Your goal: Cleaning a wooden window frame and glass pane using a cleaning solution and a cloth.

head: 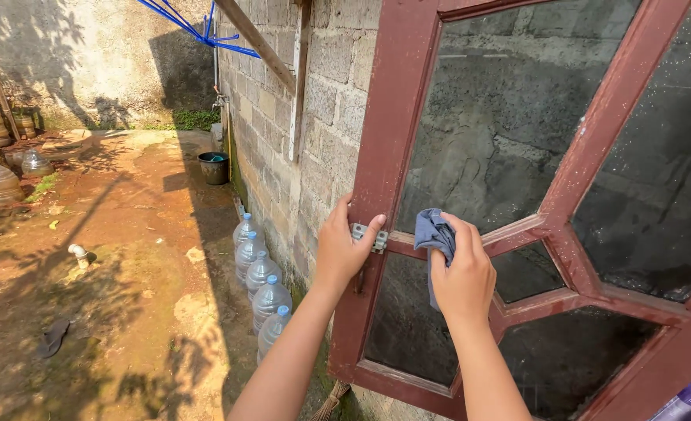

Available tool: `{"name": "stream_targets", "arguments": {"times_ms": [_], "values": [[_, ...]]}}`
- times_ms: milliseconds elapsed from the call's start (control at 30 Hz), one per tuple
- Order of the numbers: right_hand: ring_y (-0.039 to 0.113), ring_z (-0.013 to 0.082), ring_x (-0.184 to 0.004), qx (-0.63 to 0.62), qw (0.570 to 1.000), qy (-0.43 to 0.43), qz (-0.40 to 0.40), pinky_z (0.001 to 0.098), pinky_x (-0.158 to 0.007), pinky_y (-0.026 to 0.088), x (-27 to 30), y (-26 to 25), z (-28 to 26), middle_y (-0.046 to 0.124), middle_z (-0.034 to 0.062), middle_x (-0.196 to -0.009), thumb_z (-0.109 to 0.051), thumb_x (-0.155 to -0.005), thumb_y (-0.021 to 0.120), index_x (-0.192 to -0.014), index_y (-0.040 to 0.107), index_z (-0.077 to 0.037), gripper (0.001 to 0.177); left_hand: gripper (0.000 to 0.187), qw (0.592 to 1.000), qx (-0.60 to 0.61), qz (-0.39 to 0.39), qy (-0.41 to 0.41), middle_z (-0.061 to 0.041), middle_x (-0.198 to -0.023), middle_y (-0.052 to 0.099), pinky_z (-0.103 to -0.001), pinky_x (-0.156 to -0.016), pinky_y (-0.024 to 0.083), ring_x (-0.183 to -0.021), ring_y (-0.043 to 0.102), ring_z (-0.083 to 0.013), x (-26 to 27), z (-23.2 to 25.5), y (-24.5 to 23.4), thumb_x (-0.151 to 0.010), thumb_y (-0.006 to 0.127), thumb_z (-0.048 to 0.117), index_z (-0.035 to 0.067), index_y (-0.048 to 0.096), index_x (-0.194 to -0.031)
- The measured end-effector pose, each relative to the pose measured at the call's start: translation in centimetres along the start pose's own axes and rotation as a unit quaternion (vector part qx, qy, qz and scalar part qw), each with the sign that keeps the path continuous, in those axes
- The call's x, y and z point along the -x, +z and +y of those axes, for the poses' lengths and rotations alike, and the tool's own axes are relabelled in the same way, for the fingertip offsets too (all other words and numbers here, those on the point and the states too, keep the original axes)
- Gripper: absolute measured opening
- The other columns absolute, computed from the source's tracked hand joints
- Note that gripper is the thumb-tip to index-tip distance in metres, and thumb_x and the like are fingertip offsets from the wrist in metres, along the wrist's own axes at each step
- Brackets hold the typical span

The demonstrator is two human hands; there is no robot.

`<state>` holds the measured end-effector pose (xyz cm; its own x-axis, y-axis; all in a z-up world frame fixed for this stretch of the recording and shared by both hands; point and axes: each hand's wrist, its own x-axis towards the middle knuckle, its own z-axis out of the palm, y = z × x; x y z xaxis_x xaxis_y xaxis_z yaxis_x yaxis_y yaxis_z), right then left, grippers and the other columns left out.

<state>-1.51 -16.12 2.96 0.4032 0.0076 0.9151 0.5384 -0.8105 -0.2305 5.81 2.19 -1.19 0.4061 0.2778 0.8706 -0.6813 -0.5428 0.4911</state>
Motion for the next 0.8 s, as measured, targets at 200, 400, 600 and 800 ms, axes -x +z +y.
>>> {"name": "stream_targets", "arguments": {"times_ms": [200, 400, 600, 800], "values": [[0.069, 0.0396, -0.104, 0.019, 0.998, -0.052, -0.001, 0.0484, -0.086, 0.055, -0.2, 1.6, -0.6, 0.071, 0.0110, -0.119, -0.008, -0.081, 0.071, -0.125, 0.063, -0.012, 0.045, 0.059, 0.993, 0.085, 0.005, -0.080, -0.027, -0.115, 0.072, -0.044, -0.094, 0.053, -0.108, 0.070, -0.0403, 0.2, 0.3, 0.5, -0.091, 0.072, 0.037, -0.005, 0.060, -0.130], [0.069, 0.0416, -0.099, 0.017, 0.998, 0.040, -0.035, 0.0493, -0.081, 0.055, -1.0, 2.9, -2.3, 0.072, 0.0149, -0.111, -0.010, -0.076, 0.075, -0.117, 0.068, -0.008, 0.042, 0.044, 0.990, 0.105, 0.092, 0.026, -0.030, -0.125, 0.068, -0.048, -0.103, 0.050, -0.117, 0.066, -0.0456, 1.0, -3.1, 3.1, -0.094, 0.052, 0.013, -0.006, 0.060, -0.133], [0.068, 0.0430, -0.098, 0.011, 1.000, 0.025, -0.011, 0.0499, -0.082, 0.054, -1.8, 4.6, -2.2, 0.071, 0.0177, -0.108, -0.012, -0.080, 0.076, -0.114, 0.068, -0.005, 0.036, 0.050, 0.988, 0.132, 0.077, 0.001, -0.030, -0.124, 0.068, -0.047, -0.103, 0.051, -0.116, 0.067, -0.0454, 0.9, -3.3, 3.5, -0.089, 0.047, 0.013, -0.007, 0.060, -0.133], [0.068, 0.0412, -0.103, -0.029, 0.997, -0.025, 0.066, 0.0473, -0.083, 0.055, -3.5, 5.0, -1.3, 0.065, 0.0168, -0.116, -0.008, -0.087, 0.072, -0.117, 0.065, -0.003, 0.032, 0.050, 0.986, 0.150, 0.074, 0.000, -0.029, -0.125, 0.068, -0.046, -0.103, 0.052, -0.117, 0.068, -0.0436, 0.1, -3.9, 4.6, -0.091, 0.050, 0.016, -0.006, 0.060, -0.134]]}}
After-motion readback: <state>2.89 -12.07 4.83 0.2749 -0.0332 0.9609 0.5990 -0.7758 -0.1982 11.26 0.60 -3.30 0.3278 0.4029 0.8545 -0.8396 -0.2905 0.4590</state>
